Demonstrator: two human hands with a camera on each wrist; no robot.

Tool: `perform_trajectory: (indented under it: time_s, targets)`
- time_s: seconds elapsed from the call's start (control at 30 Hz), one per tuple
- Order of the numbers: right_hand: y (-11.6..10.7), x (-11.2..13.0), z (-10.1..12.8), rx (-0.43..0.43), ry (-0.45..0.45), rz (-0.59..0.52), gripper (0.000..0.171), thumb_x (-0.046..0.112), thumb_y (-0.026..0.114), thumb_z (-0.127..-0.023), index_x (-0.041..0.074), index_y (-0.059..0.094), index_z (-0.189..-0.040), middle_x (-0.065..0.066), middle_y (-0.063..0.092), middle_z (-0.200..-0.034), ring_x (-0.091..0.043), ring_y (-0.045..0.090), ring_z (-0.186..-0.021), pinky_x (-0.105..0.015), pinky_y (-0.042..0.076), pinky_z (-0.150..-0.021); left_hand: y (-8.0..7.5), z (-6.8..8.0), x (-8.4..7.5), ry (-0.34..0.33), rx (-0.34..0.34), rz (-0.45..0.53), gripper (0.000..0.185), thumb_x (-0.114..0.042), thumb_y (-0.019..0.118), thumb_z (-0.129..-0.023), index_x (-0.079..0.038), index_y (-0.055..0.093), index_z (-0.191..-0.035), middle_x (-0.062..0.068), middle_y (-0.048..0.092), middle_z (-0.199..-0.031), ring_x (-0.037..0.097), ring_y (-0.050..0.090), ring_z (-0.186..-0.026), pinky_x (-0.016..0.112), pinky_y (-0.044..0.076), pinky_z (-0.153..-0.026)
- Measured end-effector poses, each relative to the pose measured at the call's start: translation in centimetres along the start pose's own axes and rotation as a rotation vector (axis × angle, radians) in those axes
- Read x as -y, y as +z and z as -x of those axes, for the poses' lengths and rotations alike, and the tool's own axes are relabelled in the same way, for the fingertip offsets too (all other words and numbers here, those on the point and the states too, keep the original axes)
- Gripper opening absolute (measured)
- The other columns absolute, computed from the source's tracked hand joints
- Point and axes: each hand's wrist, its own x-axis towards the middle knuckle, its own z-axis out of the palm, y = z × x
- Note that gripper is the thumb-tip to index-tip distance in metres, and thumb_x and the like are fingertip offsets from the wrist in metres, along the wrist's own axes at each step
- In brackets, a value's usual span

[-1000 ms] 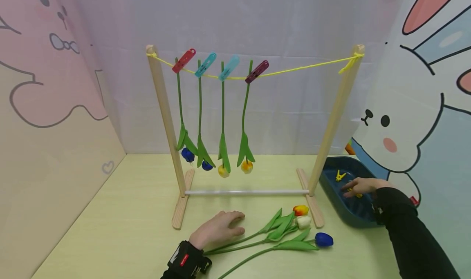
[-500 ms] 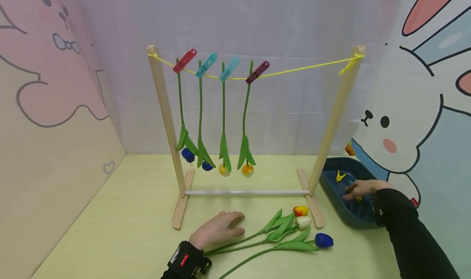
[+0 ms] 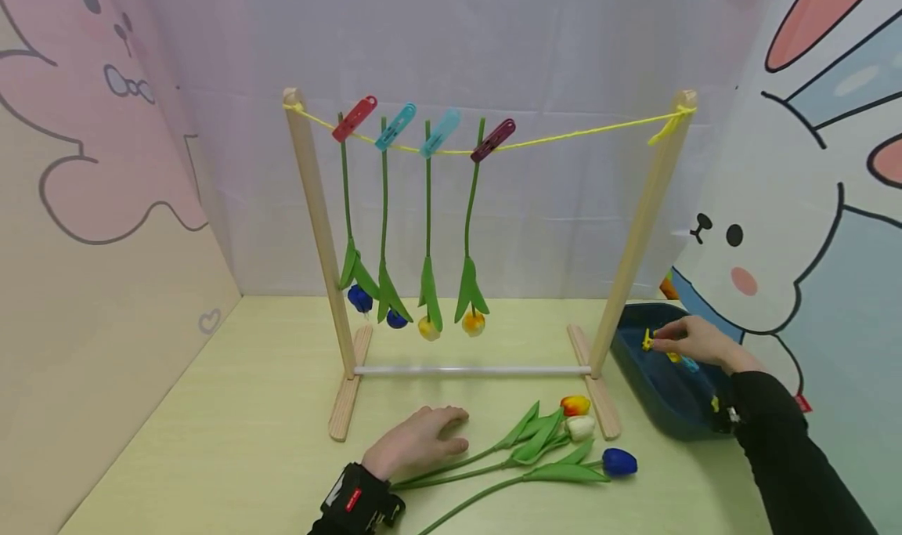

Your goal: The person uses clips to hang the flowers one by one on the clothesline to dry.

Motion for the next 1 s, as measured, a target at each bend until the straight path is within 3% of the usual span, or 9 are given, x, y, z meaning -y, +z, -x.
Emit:
perform_trajectory:
  time_s: [0.17, 0.23, 0.37, 0.4, 0.47, 0.53, 0.63, 0.8, 1.0]
  targets:
    - [2.0, -0.9, -0.7, -0.383, -0.095, -0.284, 0.036, 0.038, 0.069, -0.095, 0.005, 0.073, -0.112, -0.012, 0.073, -0.1, -0.021, 0.065, -0.085, -0.034, 0.053, -0.07, 0.0, 0.2, 0.2, -0.001, -0.007, -0.007, 0.05, -0.036, 0.067, -0.096, -0.012, 0.059, -0.139, 0.009, 0.06, -0.144, 0.039, 0.052, -0.135, 0.057, 0.044, -0.11]
    - [2.8, 0.1, -0.3, -0.535, -0.116, -0.355, 0.032, 0.036, 0.071, -0.094, 0.007, 0.074, -0.107, -0.008, 0.072, -0.093, -0.014, 0.062, -0.078, -0.028, 0.05, -0.065, -0.1, 0.2, 0.2, 0.001, -0.011, -0.005, 0.05, -0.037, 0.068, -0.095, -0.013, 0.059, -0.139, 0.009, 0.06, -0.144, 0.039, 0.052, -0.135, 0.057, 0.044, -0.109]
    - [4.0, 4.8, 1.7, -0.793, -0.075, -0.518, 0.018, 0.014, 0.073, -0.093, 0.001, 0.069, -0.104, 0.009, 0.066, -0.082, -0.003, 0.059, -0.07, -0.012, 0.047, -0.063, 0.0, 0.1, 0.1, 0.001, -0.008, 0.0, 0.051, -0.039, 0.068, -0.095, -0.015, 0.059, -0.139, 0.009, 0.06, -0.145, 0.039, 0.052, -0.135, 0.057, 0.045, -0.109]
    - [4.0, 6.7, 2.5, -0.834, -0.026, -0.561, 0.016, 0.008, 0.073, -0.092, -0.002, 0.067, -0.103, 0.009, 0.065, -0.081, -0.003, 0.059, -0.069, -0.011, 0.049, -0.064, 0.0, 0.1, 0.1, 0.002, -0.007, 0.003, 0.051, -0.039, 0.069, -0.095, -0.015, 0.059, -0.139, 0.009, 0.059, -0.145, 0.039, 0.051, -0.135, 0.057, 0.044, -0.109]
    - [4.6, 8.6, 3.2, -0.895, -0.039, -0.74, 0.018, -0.005, 0.072, -0.088, 0.0, 0.064, -0.103, 0.011, 0.062, -0.082, -0.001, 0.061, -0.068, -0.008, 0.051, -0.064, 0.0, 0.0, 0.1, 0.004, -0.003, 0.007, 0.052, -0.039, 0.069, -0.095, -0.015, 0.059, -0.139, 0.009, 0.059, -0.145, 0.039, 0.051, -0.136, 0.057, 0.044, -0.109]
    - [5.2, 9.9, 3.8, -0.902, -0.064, -0.891, 0.028, -0.01, 0.072, -0.086, 0.006, 0.064, -0.107, 0.009, 0.06, -0.089, 0.001, 0.064, -0.071, -0.007, 0.053, -0.067, 0.0, -0.1, 0.1, 0.007, -0.002, 0.006, 0.051, -0.039, 0.069, -0.094, -0.015, 0.059, -0.139, 0.008, 0.059, -0.145, 0.038, 0.052, -0.135, 0.057, 0.044, -0.109]
    - [5.9, 10.5, 4.5, -0.816, -0.168, -1.047, 0.035, -0.011, 0.07, -0.087, 0.01, 0.064, -0.116, 0.004, 0.064, -0.099, -0.001, 0.07, -0.077, -0.01, 0.057, -0.073, 0.0, -0.2, 0.0, 0.013, 0.001, 0.01, 0.043, -0.039, 0.07, -0.093, -0.016, 0.064, -0.129, 0.009, 0.059, -0.145, 0.037, 0.053, -0.134, 0.057, 0.044, -0.109]
    - [6.5, 10.5, 4.8, -0.622, -0.308, -1.09, 0.025, -0.002, 0.065, -0.095, 0.001, 0.068, -0.119, 0.007, 0.074, -0.103, -0.004, 0.074, -0.088, -0.013, 0.057, -0.082, 0.1, -0.2, -0.1, 0.023, 0.005, -0.008, 0.015, -0.04, 0.073, -0.091, -0.027, 0.066, -0.093, 0.013, 0.056, -0.148, 0.041, 0.05, -0.136, 0.06, 0.043, -0.109]
    - [6.6, 10.4, 4.8, -0.51, -0.36, -1.1, 0.017, 0.005, 0.056, -0.102, -0.002, 0.071, -0.108, 0.007, 0.075, -0.096, -0.007, 0.068, -0.09, -0.013, 0.054, -0.089, 0.2, -0.2, -0.4, 0.002, 0.036, 0.001, 0.017, -0.037, 0.078, -0.085, -0.029, 0.065, -0.076, 0.014, 0.047, -0.155, 0.045, 0.037, -0.147, 0.066, 0.031, -0.117]
